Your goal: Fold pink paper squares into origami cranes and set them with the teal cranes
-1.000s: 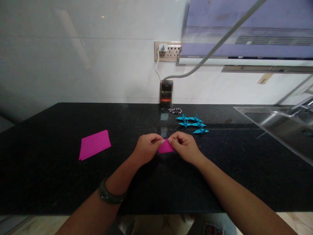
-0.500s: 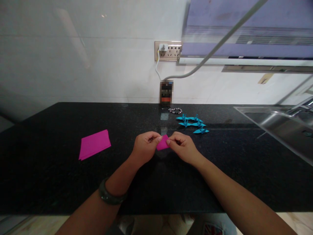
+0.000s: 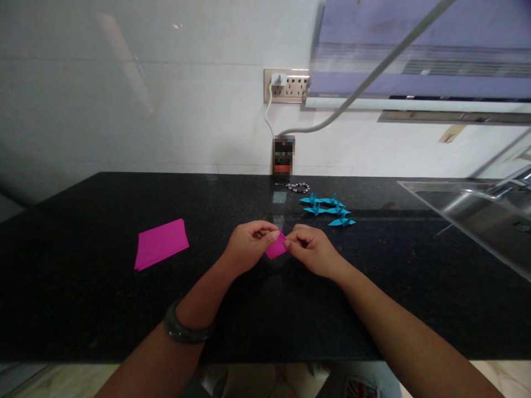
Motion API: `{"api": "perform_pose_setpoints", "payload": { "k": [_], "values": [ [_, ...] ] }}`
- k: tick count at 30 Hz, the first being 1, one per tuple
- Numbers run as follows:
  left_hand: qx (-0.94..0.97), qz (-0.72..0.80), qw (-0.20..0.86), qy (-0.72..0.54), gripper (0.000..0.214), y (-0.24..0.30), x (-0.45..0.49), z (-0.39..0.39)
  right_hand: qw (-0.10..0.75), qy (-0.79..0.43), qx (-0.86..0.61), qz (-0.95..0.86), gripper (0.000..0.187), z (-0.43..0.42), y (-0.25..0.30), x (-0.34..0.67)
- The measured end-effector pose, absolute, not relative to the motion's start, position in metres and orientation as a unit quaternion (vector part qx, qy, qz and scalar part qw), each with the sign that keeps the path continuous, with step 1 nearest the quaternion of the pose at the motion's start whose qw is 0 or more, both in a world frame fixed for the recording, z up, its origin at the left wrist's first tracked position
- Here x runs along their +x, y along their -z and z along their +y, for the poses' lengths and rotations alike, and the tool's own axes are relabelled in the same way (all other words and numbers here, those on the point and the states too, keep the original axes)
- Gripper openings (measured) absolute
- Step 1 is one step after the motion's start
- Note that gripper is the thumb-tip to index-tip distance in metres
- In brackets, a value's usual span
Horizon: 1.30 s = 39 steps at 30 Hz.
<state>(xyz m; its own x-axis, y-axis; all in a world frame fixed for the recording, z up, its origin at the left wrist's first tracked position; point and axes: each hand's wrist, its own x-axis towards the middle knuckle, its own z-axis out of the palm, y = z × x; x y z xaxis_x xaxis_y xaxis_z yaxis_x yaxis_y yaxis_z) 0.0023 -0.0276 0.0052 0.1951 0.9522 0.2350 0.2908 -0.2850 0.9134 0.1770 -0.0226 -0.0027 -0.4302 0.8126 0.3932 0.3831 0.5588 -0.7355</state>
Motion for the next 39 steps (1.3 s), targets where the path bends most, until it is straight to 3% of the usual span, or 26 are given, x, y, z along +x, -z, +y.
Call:
{"api": "perform_pose_setpoints", "payload": {
  "k": [9, 23, 32, 39],
  "values": [
    [0.722, 0.460, 0.310, -0.413, 0.017, -0.006, 0.005, -0.035, 0.383, -0.283, -0.368, -0.799, 0.018, -0.027, 0.003, 0.169],
    [0.642, 0.507, 0.303, -0.490, 0.017, 0.001, 0.006, -0.032, 0.404, -0.287, -0.395, -0.774, 0.015, -0.024, 0.005, 0.171],
    [0.663, 0.471, 0.354, -0.462, 0.020, 0.000, 0.007, -0.032, 0.401, -0.270, -0.410, -0.773, 0.014, -0.020, 0.008, 0.173],
    [0.693, 0.471, 0.325, -0.439, 0.021, 0.000, 0.006, -0.032, 0.401, -0.271, -0.409, -0.773, 0.014, -0.021, 0.007, 0.172]
  ]
}}
